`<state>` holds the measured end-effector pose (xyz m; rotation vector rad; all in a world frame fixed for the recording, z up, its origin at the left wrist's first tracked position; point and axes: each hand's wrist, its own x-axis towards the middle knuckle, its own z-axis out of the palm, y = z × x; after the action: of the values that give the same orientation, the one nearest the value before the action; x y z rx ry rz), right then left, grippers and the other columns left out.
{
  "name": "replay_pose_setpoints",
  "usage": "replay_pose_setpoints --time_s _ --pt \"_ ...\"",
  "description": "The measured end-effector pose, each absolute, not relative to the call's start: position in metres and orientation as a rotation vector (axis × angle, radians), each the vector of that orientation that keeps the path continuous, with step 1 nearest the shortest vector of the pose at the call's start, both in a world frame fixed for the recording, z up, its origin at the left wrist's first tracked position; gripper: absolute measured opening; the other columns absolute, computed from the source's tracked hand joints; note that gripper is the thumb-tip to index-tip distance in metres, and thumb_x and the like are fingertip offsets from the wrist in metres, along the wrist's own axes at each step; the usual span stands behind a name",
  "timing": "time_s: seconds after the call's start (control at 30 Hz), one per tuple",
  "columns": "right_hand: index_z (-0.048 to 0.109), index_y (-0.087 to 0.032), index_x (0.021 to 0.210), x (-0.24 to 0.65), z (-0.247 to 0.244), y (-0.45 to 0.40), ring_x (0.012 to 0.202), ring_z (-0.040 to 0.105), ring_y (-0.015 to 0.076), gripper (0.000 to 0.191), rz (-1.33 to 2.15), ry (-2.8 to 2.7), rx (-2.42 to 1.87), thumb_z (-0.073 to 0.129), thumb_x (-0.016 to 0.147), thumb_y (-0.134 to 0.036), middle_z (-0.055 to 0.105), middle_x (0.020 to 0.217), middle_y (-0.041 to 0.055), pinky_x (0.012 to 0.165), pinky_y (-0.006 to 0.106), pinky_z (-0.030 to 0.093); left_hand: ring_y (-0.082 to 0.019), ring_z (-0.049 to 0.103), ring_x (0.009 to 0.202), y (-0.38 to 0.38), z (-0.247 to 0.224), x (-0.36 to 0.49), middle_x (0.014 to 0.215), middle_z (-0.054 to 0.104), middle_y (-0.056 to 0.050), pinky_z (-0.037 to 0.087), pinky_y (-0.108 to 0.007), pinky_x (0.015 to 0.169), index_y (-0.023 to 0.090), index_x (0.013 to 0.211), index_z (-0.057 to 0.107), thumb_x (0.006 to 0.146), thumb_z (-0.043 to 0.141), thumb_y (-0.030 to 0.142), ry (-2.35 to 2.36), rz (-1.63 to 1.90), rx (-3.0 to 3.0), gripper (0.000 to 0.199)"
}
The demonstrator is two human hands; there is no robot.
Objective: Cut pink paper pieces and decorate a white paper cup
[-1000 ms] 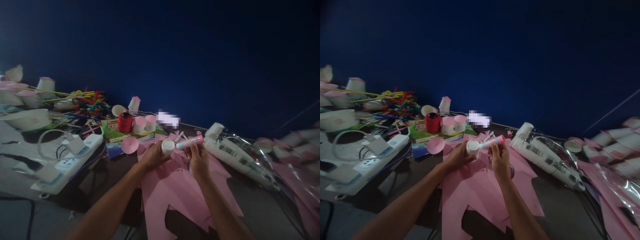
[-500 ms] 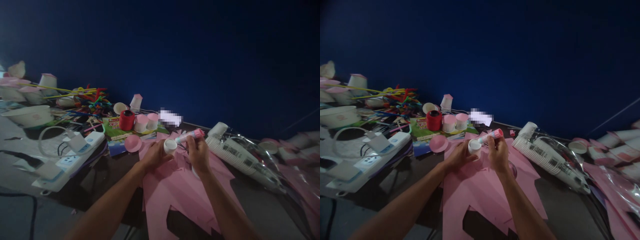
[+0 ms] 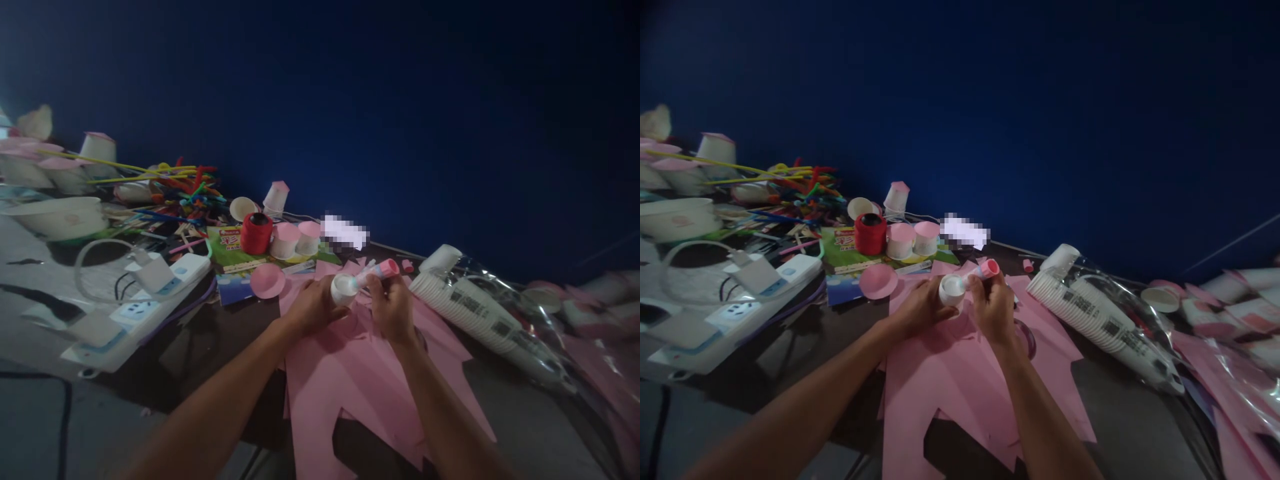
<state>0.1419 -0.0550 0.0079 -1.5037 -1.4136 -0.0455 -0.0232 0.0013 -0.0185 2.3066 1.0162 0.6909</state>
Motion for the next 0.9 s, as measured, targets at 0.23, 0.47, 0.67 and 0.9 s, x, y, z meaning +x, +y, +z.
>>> replay_pose_setpoints --time_s 0.23,0.47,0.67,0.9 --pt "0.062 -0.018 0.091 0.144 0.006 -0.053 0.077 0.068 0.0276 0.032 -0.193 -1.397 -1.502 0.052 0.089 -0.048 0.072 0.082 0.0122 0.068 0.037 0.05 -0.031 0.062 0.1 0.001 -0.017 -0.022 0.108 0.067 -0.011 0.045 -0.04 0.086 0.016 0.117 0.051 0.075 0.069 0.036 1.061 0.65 2.312 0.05" --pt "0.061 -0.019 0.085 0.147 0.011 -0.056 0.069 0.066 0.0238 0.028 -0.074 -1.285 -1.426 0.053 0.09 -0.046 0.07 0.074 0.0078 0.064 0.034 0.05 -0.031 0.062 0.102 0.001 -0.019 -0.021 0.11 0.067 -0.012 0.044 -0.042 0.09 0.017 0.121 0.049 0.076 0.069 0.034 1.031 0.675 2.329 0.052" --pt "0.062 -0.018 0.091 0.146 0.004 -0.052 0.078 0.067 0.0279 0.031 -0.227 -1.426 -1.496 0.052 0.089 -0.048 0.071 0.082 0.0127 0.069 0.038 0.05 -0.029 0.063 0.1 0.001 -0.017 -0.02 0.109 0.067 -0.01 0.043 -0.04 0.09 0.019 0.116 0.05 0.076 0.068 0.035 1.039 0.652 2.331 0.047" --pt "0.061 -0.018 0.091 0.154 0.005 -0.05 0.072 0.067 0.0252 0.029 -0.175 -1.314 -1.458 0.052 0.089 -0.045 0.071 0.078 0.0106 0.065 0.036 0.05 -0.031 0.062 0.102 0.002 -0.023 -0.02 0.11 0.067 -0.012 0.043 -0.042 0.091 0.016 0.119 0.049 0.076 0.067 0.034 1.036 0.682 2.347 0.05"
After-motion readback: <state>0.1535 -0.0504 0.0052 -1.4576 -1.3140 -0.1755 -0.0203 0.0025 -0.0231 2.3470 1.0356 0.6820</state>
